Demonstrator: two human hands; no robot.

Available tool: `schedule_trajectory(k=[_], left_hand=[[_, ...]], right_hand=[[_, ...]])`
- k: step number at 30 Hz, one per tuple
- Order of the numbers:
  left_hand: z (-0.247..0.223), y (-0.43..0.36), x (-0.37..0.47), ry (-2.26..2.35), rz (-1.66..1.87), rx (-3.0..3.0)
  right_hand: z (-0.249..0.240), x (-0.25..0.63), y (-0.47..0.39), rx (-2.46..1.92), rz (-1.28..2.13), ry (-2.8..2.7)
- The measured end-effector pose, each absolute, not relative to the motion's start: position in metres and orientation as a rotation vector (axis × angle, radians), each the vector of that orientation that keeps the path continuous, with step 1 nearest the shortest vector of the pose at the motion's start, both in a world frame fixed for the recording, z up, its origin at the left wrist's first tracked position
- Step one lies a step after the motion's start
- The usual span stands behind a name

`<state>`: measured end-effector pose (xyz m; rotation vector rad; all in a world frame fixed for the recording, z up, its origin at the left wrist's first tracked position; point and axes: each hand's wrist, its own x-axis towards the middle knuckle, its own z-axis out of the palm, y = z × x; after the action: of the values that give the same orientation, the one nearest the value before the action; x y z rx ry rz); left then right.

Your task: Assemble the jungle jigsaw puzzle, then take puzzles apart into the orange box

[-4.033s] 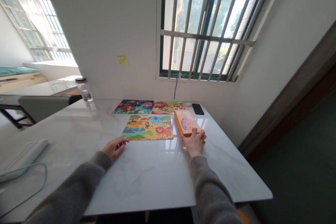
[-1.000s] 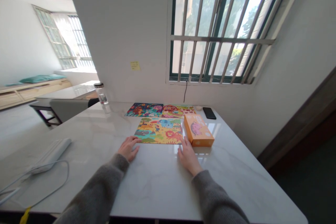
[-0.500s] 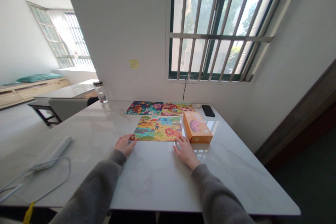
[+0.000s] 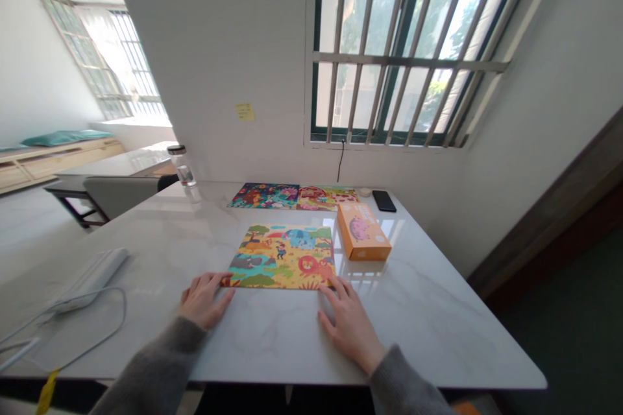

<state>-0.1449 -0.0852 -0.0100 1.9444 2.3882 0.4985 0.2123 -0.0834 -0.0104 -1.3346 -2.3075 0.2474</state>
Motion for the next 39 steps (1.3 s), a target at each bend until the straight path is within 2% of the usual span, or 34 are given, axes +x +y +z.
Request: schedule_trajectory(k=[5,10,13,19,25,39], left_hand=[[-0.011,-0.089,-0.143,2.41,0.515,1.963],[-0.012,-0.088,-0.143,2.428,0.513,1.989],[-0.013,-0.088,-0.144,2.43,0.501,1.998],[-0.01,-0.089,-0.144,2.405,0.481,2.004],[-0.008,-0.089,-0.144,2.373,0.465,1.995],[-0.008,-0.088,-0.143,2.402,0.427,2.019]], right_hand=[[-0.004,0.217,-0.066,-1.322,0.153,-2.288],[0.015,0.241,-0.012,-1.496,-0.35,-2.054],[0.022,0.252,0.018,-1.661,-0.51,-1.95],[0.021,0.256,0.037,-1.863,-0.505,-1.929],[0.022,0.265,0.031,-1.884,-0.491,-1.929],[0.014,0.376,0.013,-1.986,-0.606,-1.805]])
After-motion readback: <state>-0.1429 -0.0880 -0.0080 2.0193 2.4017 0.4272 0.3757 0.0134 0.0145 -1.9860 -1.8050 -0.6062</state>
